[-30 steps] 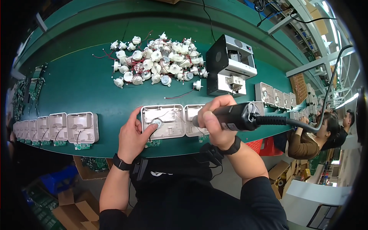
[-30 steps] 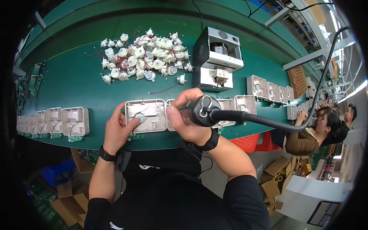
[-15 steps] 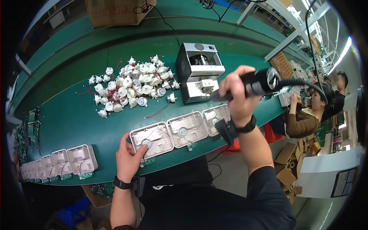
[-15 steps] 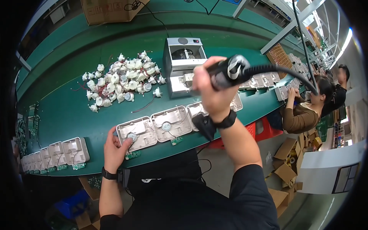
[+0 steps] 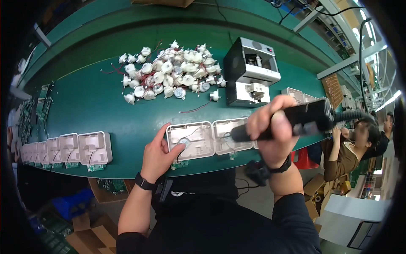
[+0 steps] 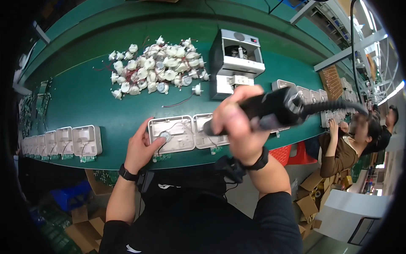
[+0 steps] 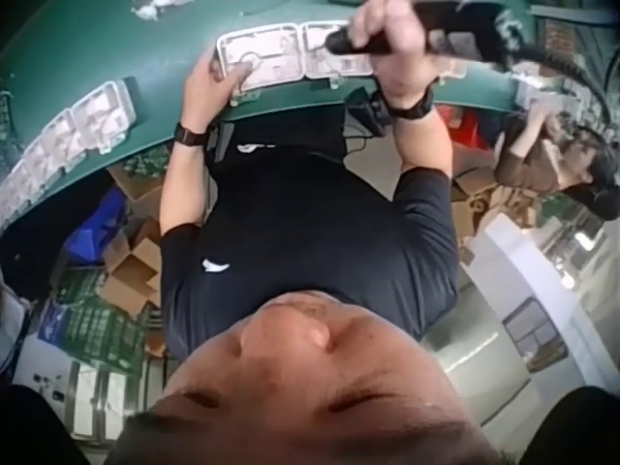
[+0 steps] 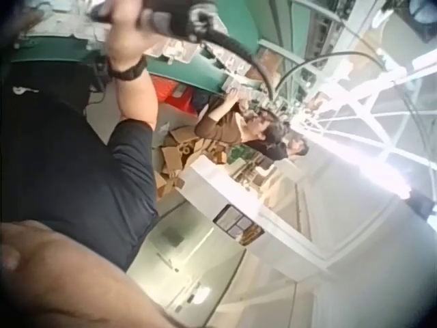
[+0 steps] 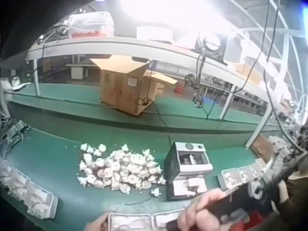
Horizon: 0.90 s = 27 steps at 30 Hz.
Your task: The person picks up motors from a pile, places them into plastic housings, and secures them using a power screwdriver. This process is repeated for several units as the person continues to gather more motors from the pile.
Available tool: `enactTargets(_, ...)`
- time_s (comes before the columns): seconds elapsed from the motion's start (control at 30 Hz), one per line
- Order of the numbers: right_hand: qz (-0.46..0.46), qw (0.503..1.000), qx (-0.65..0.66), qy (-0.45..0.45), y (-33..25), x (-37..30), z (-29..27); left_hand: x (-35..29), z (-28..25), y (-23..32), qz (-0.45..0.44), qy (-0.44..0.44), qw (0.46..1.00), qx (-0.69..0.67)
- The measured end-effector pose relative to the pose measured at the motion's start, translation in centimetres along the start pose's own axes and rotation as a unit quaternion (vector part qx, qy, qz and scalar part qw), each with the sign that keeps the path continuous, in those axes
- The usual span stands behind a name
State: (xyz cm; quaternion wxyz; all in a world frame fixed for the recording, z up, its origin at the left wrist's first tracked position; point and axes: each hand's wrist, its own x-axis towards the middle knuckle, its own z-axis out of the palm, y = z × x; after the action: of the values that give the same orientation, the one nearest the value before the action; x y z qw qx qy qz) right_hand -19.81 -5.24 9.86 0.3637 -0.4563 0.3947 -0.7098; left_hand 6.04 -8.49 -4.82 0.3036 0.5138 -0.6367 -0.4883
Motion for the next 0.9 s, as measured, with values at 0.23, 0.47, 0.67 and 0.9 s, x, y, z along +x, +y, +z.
enactTargets(0.23,0.046,0.983,-0.047,-0.171,3.7,-2.7,3.8,0.0,-0.6,1.3,-0.039,-0.03,0.999,0.021)
enactTargets(0.47,0.052,0.979,-0.035,-0.194,6.1,-3.3,4.8,-0.1,-0.8,0.9,-0.021,-0.011,0.999,0.031)
enactTargets(0.67,0.038,0.964,-0.128,-0.23,6.8,-3.8,4.3,0.4,-0.4,1.0,0.013,-0.016,0.999,0.04)
enactTargets(0.9,-0.054,0.985,-0.09,-0.138,2.6,-1.5,1.6,0.3,-0.6,0.1,-0.02,-0.015,0.999,0.031)
